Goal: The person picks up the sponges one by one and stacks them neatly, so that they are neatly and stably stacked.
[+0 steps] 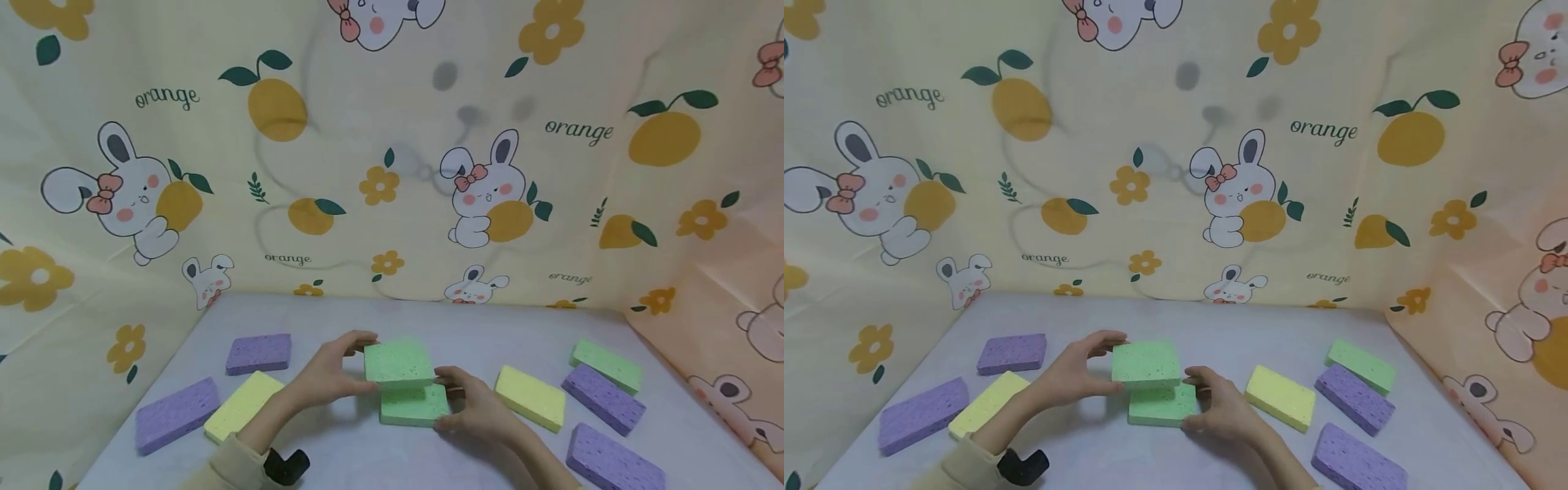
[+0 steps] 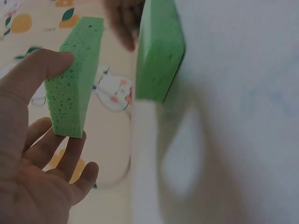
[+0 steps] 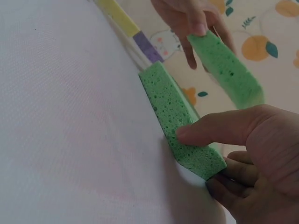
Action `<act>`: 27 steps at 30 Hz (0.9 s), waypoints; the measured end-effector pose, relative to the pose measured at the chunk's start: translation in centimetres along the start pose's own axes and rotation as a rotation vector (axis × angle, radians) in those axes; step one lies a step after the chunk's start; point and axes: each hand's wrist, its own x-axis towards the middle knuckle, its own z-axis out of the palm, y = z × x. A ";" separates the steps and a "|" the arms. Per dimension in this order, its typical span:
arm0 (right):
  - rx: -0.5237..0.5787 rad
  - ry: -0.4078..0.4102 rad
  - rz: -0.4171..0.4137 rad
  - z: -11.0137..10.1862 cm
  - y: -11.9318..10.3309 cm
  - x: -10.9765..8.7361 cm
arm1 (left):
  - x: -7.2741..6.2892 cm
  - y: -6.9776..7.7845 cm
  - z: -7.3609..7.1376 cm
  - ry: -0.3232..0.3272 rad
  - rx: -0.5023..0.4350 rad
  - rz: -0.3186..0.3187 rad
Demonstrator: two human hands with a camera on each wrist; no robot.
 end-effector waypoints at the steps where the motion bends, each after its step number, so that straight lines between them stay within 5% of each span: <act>1: 0.000 0.004 0.002 0.0 0.0 0.0 | 0.0 0.1 0.4 -0.014 0.004 0.004; 16: 0.050 -0.019 -0.027 -0.1 0.3 0.0 | 0.3 0.0 3.8 -0.122 -0.076 -0.027; 27: 0.026 -0.027 -0.015 -0.3 0.5 -0.1 | -0.4 -0.8 4.2 -0.135 -0.139 -0.061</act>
